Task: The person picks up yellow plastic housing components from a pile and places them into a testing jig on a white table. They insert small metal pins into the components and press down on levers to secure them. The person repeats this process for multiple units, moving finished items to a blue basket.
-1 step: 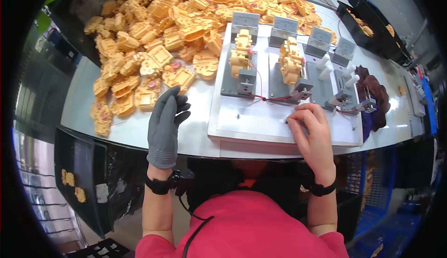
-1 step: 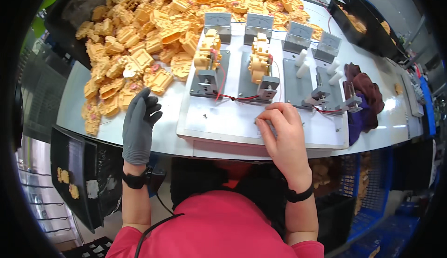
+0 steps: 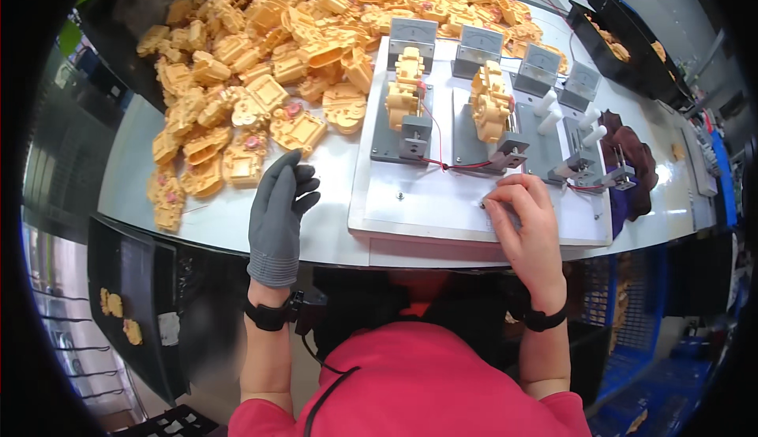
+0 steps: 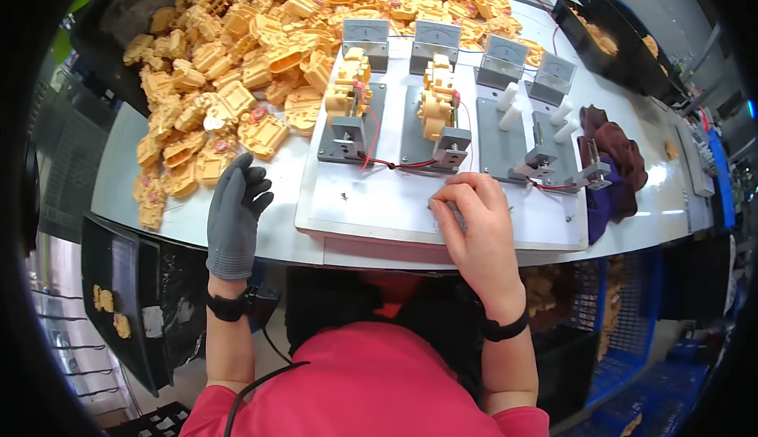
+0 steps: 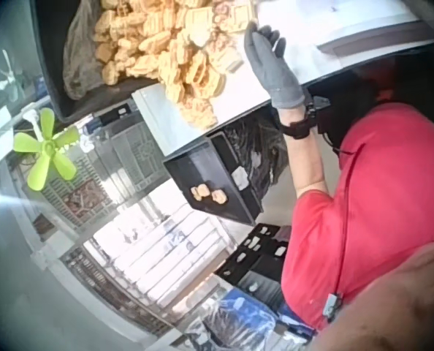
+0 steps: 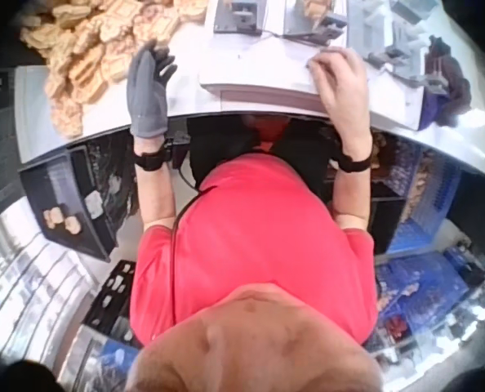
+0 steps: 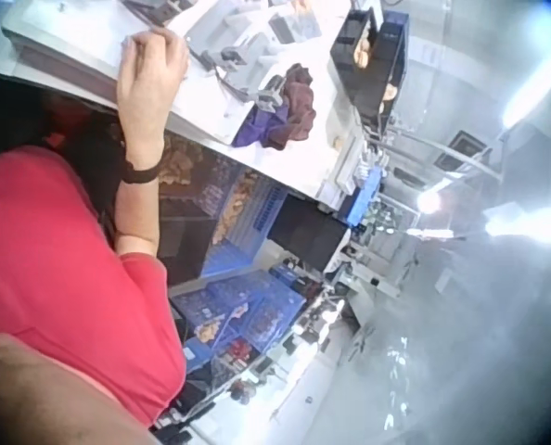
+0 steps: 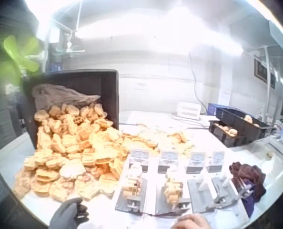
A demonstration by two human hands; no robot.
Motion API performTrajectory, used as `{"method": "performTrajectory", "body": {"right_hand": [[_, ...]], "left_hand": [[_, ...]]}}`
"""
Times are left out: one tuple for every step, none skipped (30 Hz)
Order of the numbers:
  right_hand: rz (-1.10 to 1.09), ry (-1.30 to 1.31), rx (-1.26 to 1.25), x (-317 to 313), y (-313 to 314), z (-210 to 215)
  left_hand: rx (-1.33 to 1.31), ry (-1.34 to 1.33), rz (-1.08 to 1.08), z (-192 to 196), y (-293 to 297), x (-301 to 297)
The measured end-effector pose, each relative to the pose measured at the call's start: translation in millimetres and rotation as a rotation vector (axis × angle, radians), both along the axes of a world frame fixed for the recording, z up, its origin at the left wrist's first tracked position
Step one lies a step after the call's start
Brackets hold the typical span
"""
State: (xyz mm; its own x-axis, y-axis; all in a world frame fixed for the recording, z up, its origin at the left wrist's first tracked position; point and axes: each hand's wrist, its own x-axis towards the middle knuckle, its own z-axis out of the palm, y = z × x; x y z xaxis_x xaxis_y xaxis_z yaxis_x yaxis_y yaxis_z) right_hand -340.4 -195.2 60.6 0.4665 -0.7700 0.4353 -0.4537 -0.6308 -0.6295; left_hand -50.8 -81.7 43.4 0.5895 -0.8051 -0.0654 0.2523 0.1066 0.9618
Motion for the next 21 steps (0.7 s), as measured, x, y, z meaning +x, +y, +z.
{"method": "performTrajectory", "body": {"right_hand": [[-0.006, 0.004, -0.002, 2, 0, -1], [-0.022, 0.018, -0.009, 0, 0, 1], [-0.020, 0.020, -0.009, 3, 2, 0], [-0.015, 0.023, -0.009, 5, 4, 0], [-0.068, 0.034, -0.070, 5, 7, 3], [-0.055, 0.018, -0.173, 6, 11, 3], [-0.024, -0.042, -0.144, 12, 22, 11], [0.002, -0.105, -0.112, 19, 34, 16], [0.106, -0.169, -0.034, 27, 46, 17], [0.286, -0.145, 0.069, 37, 55, 26], [0.425, -0.126, 0.276, 51, 66, 26], [0.540, -0.027, 0.371, 66, 71, 28], [0.613, -0.004, 0.495, 79, 76, 22], [0.663, 0.020, 0.561, 91, 81, 16], [0.685, 0.026, 0.601, 100, 85, 9], [0.714, 0.032, 0.642, 109, 88, 2], [0.760, 0.020, 0.734, 114, 90, -7], [0.807, 0.008, 0.827, 119, 92, -18], [0.853, -0.004, 0.920, 122, 95, -23], [0.865, -0.042, 0.959, 124, 99, -23], [0.873, -0.081, 0.998, 126, 102, -22]], "left_hand": [[0.006, 0.059, 0.006, -9, 2, 3], [-0.025, 0.136, 0.004, -14, 1, 3], [-0.051, 0.203, 0.021, -17, 5, 7], [-0.078, 0.268, 0.040, -19, 7, 12], [-0.178, 0.345, 0.004, -19, 4, 16], [-0.217, 0.370, 0.015, -15, 1, 20], [-0.278, 0.377, 0.020, -7, -2, 23], [-0.304, 0.347, 0.048, 3, -4, 23], [-0.381, 0.339, 0.027, 11, -8, 24], [-0.398, 0.339, 0.021, 24, -12, 21], [-0.421, 0.320, 0.021, 29, -13, 22], [-0.449, 0.309, 0.012, 33, -15, 21], [-0.465, 0.286, 0.018, 40, -16, 17], [-0.481, 0.263, 0.021, 46, -17, 13], [-0.496, 0.240, 0.030, 49, -17, 11], [-0.525, 0.244, 0.027, 51, -16, 10], [-0.553, 0.249, 0.022, 52, -16, 11], [-0.580, 0.253, 0.019, 53, -16, 12], [-0.580, 0.251, 0.038, 53, -17, 13], [-0.580, 0.250, 0.056, 53, -17, 15], [-0.580, 0.251, 0.070, 53, -18, 16]]}}
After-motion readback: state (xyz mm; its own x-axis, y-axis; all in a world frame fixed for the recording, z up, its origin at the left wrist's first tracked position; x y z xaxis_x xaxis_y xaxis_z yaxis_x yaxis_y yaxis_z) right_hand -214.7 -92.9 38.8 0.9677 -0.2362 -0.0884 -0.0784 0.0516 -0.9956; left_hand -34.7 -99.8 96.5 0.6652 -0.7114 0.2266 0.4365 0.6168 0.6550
